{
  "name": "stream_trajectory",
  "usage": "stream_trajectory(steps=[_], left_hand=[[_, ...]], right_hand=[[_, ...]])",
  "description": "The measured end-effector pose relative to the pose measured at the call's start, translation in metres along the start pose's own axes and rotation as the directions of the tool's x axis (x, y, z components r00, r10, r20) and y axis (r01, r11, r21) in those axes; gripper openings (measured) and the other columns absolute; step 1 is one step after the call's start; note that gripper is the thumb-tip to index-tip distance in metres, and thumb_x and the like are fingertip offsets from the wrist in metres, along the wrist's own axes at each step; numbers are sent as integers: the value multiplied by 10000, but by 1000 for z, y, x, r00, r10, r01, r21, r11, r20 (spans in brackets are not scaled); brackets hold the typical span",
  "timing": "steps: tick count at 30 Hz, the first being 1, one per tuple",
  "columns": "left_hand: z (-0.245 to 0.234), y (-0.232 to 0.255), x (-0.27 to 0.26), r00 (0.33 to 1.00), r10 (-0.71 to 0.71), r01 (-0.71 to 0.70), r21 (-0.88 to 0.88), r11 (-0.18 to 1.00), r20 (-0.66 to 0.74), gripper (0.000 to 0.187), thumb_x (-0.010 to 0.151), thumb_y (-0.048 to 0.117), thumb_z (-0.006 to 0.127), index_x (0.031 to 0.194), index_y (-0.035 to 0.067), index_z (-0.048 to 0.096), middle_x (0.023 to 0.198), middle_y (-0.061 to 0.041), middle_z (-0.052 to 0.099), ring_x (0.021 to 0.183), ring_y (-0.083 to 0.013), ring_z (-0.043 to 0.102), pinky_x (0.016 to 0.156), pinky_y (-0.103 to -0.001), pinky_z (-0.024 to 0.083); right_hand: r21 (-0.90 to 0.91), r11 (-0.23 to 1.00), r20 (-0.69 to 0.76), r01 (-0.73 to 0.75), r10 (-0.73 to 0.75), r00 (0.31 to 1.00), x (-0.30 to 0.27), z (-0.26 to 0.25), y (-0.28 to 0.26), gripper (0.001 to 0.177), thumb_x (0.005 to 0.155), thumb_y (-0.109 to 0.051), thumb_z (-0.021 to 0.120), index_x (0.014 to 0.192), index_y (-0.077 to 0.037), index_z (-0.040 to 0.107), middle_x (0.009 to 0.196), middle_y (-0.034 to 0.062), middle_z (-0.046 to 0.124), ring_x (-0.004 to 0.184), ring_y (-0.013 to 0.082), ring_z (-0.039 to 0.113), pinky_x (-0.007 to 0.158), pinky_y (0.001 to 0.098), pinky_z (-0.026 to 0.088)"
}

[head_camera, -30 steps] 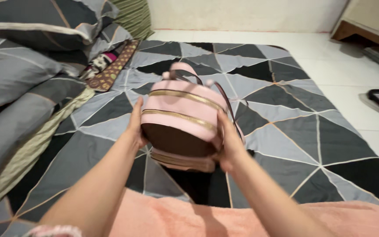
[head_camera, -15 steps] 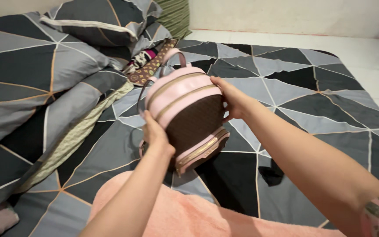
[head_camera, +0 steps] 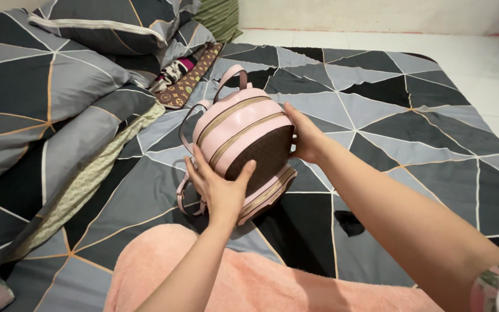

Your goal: The person kneels on a bed with a small pink backpack and removes its contents one at a time, unzipping compartments and taking out markers, small bottles, a tablet, a phone, a wallet, a book, a water bottle and a pink wallet, laying each item on the bed beside the bag.

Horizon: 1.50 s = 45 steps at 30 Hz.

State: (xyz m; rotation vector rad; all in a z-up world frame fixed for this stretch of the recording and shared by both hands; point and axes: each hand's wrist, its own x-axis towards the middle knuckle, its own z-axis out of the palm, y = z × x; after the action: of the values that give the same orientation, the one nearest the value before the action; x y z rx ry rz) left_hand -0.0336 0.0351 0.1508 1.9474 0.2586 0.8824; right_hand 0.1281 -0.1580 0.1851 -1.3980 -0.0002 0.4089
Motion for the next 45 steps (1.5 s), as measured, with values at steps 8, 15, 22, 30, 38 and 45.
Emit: stream_trajectory(steps=[8, 15, 22, 30, 38, 45], left_hand=[[-7, 1, 50, 997, 72, -72, 139, 988, 9, 1078, 687, 536, 895, 1571, 244, 352, 1653, -167, 289, 1431, -466, 393, 1101, -571, 367], [-14, -2, 90, 994, 77, -52, 294, 954, -74, 914, 660, 537, 938, 1420, 213, 547, 1430, -112, 465, 1263, -416, 439, 1047, -531, 409], [-17, -2, 86, 964, 267, -261, 224, 939, 6, 761, 663, 423, 945, 1301, 176, 612, 1369, -68, 508, 1275, -379, 453, 1019, -477, 449], [-22, 14, 78, 988, 146, -155, 225, 962, 56, 726, 653, 401, 932, 1281, 226, 612, 1369, -13, 493, 1277, -354, 444, 958, -502, 496], [-20, 17, 80, 991, 118, -129, 238, 963, 60, 744, 652, 409, 937, 1292, 237, 601, 1369, -11, 489, 1275, -355, 446, 961, -506, 499], [-18, 6, 86, 982, 185, -185, 214, 959, 22, 729, 646, 394, 956, 1269, 209, 627, 1348, -20, 510, 1270, -364, 448, 998, -482, 471]], right_hand=[[-365, 851, -350, 377, -501, 792, -31, 9, 78, 460, 941, -292, 624, 1375, -140, 602, 1324, 167, 614, 1212, 353, 575, 973, 522, 531], [-833, 298, 90, 465, -757, 647, -121, 88, 141, 315, 837, -45, 694, 1140, -132, 695, 1037, 168, 674, 968, 342, 657, 854, 421, 539], [-903, -82, 426, 422, -294, 856, -120, 119, 161, 700, 844, -47, 587, 1499, -284, 524, 777, 128, 726, 676, 329, 713, 610, 455, 539], [-792, -411, 579, 452, -270, 769, -63, 105, 171, 382, 913, -134, 548, 1251, -234, 696, 742, 70, 728, 640, 260, 720, 536, 416, 543], [-800, -141, 527, 584, -632, 569, -78, 117, 161, 171, 860, -149, 667, 1006, -176, 752, 680, 87, 695, 609, 276, 697, 542, 428, 543], [-781, 422, 6, 460, -732, 682, -87, 129, 110, 156, 889, -200, 737, 914, -46, 740, 712, 151, 729, 619, 259, 706, 596, 383, 546]])
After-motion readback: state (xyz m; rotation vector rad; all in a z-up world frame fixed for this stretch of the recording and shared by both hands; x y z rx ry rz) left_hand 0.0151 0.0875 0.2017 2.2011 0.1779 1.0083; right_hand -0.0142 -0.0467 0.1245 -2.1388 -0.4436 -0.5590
